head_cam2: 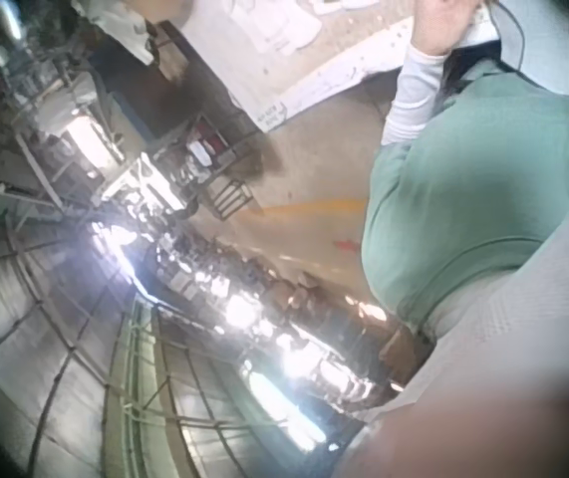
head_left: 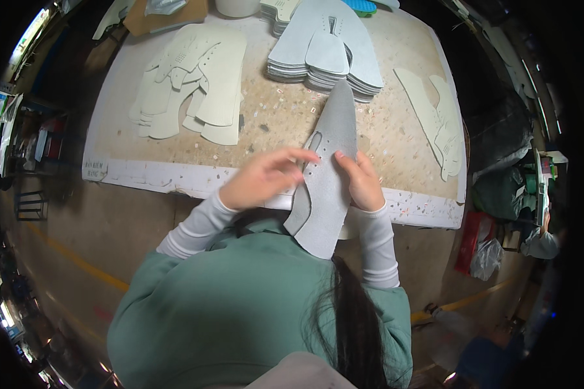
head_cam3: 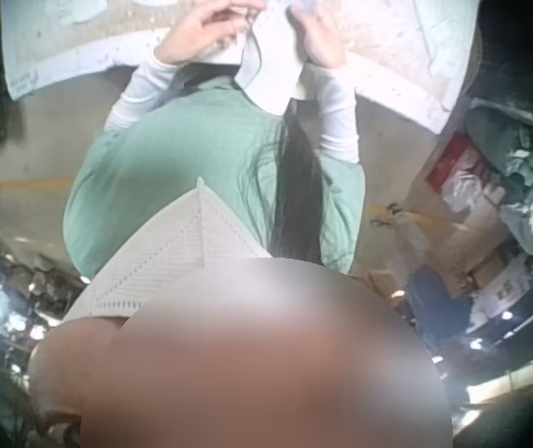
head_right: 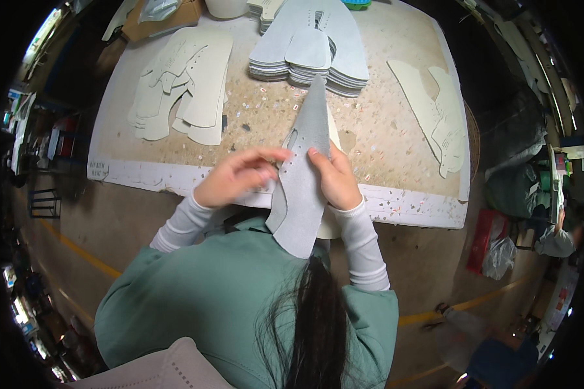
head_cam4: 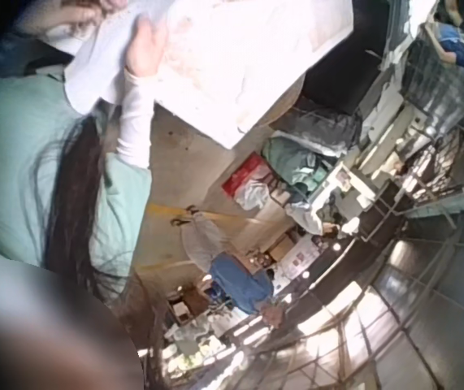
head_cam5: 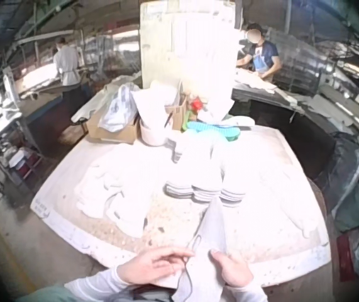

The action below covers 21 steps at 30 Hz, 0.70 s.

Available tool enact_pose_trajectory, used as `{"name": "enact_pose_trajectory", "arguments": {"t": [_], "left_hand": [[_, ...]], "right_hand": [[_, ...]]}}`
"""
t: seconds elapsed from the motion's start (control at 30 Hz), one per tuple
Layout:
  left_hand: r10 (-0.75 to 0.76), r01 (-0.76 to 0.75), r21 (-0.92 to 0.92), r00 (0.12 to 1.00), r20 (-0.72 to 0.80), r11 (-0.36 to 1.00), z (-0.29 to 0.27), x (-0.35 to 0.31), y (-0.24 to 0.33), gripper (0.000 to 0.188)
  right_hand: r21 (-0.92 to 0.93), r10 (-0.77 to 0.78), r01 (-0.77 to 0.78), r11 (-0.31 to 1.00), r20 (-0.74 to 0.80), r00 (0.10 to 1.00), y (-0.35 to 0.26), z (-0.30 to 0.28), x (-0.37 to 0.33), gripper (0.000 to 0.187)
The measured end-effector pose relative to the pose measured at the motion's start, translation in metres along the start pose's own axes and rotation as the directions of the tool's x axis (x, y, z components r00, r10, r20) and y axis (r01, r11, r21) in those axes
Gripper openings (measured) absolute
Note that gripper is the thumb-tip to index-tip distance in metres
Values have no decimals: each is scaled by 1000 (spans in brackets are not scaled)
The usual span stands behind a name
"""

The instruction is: The person repeatedly picks up white shoe upper parts and gray insole pieces from a table, aligns them, and stacks them into separate piles. The person handles the parts one at a time, turning them over and placing them in neat stacks.

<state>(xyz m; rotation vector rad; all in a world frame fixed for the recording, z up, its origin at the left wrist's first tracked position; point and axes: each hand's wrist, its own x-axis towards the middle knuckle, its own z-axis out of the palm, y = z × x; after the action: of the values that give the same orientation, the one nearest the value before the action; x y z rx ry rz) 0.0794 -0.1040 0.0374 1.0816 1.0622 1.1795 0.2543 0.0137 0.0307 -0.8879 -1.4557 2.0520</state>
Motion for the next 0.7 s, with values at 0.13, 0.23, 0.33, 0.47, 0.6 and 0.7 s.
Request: {"name": "enact_pose_trajectory", "arguments": {"t": [0.13, 0.23, 0.33, 0.47, 0.6, 0.7], "left_hand": [[-23, 7, -37, 896, -443, 999, -42, -10, -17, 43], [75, -144, -122, 892, -445, 982, -60, -25, -32, 46], [68, -123, -85, 875, -480, 989, -75, -55, -41, 44], [180, -238, -29, 806, -563, 971, -88, -97, -42, 41], [0, -33, -48, 830, -558, 998, -91, -115, -34, 37], [-144, 255, 53, 693, -707, 966, -88, -114, -29, 34]], "right_hand": [[84, 56, -67, 994, 129, 990, -31, 24, -6, 29], [64, 40, -70, 996, 386, 922, -65, 45, -7, 36], [180, -65, -16, 984, 436, 898, -89, 59, -14, 38], [180, -135, 70, 981, 376, 917, -86, 59, 5, 41], [94, -201, 186, 978, 190, 961, -30, 50, 54, 44], [-265, -175, 172, 949, 13, 985, 10, 32, 70, 48]]}}
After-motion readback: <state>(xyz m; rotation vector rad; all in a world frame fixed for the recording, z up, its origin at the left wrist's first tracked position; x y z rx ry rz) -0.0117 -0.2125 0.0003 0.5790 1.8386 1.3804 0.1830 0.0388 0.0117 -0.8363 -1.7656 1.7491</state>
